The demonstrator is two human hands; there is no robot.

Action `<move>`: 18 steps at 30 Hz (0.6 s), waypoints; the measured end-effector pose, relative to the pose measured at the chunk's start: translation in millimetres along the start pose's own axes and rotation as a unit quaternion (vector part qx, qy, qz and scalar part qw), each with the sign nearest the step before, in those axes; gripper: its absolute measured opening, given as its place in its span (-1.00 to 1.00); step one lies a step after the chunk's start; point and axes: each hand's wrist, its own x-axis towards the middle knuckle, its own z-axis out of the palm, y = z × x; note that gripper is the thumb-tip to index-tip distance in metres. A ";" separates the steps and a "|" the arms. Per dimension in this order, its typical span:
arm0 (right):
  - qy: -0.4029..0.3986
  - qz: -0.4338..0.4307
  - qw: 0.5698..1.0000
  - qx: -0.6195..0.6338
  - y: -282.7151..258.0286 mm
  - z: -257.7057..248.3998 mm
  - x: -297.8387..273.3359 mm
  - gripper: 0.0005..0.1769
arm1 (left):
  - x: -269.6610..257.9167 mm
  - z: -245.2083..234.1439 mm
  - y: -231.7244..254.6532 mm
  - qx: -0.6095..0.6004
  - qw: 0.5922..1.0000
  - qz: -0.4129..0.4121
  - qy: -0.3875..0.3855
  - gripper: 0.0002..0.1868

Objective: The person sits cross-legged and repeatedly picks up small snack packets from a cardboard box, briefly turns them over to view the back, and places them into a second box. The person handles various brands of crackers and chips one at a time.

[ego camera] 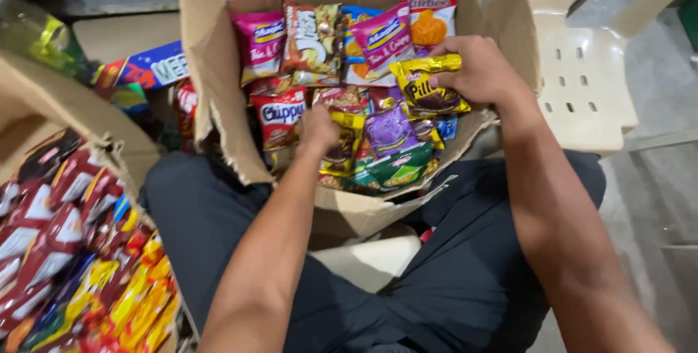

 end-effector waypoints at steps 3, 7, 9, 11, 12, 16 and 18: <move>0.018 -0.018 1.000 -0.013 8.2 -2.8 0.3 -0.54 | -25.5 -1.9 46.6 0.106 0.993 0.030 0.054 -0.45; 0.034 -0.040 0.998 -0.021 15.5 -5.5 -1.4 -0.54 | -22.6 34.0 91.9 0.132 0.978 0.157 0.041 -0.44; 0.035 -0.043 0.998 -0.028 19.2 -5.9 1.8 -0.55 | -13.2 51.1 104.3 0.108 0.977 0.181 0.009 -0.50; 0.035 -0.043 0.998 -0.033 22.5 -5.9 -0.2 -0.57 | -9.5 61.4 114.3 0.071 0.983 0.161 -0.057 -0.49; 0.034 -0.040 0.998 -0.035 24.9 -5.8 0.2 -0.57 | -7.3 66.2 115.8 0.069 0.982 0.163 -0.060 -0.49; 0.031 -0.036 0.998 -0.032 29.0 -3.4 0.8 -0.60 | -6.6 70.9 124.4 0.046 0.993 0.066 -0.090 -0.17; 0.029 -0.033 0.999 -0.028 24.9 -5.3 0.7 -0.60 | -7.3 67.3 127.5 0.034 0.995 0.030 -0.089 -0.03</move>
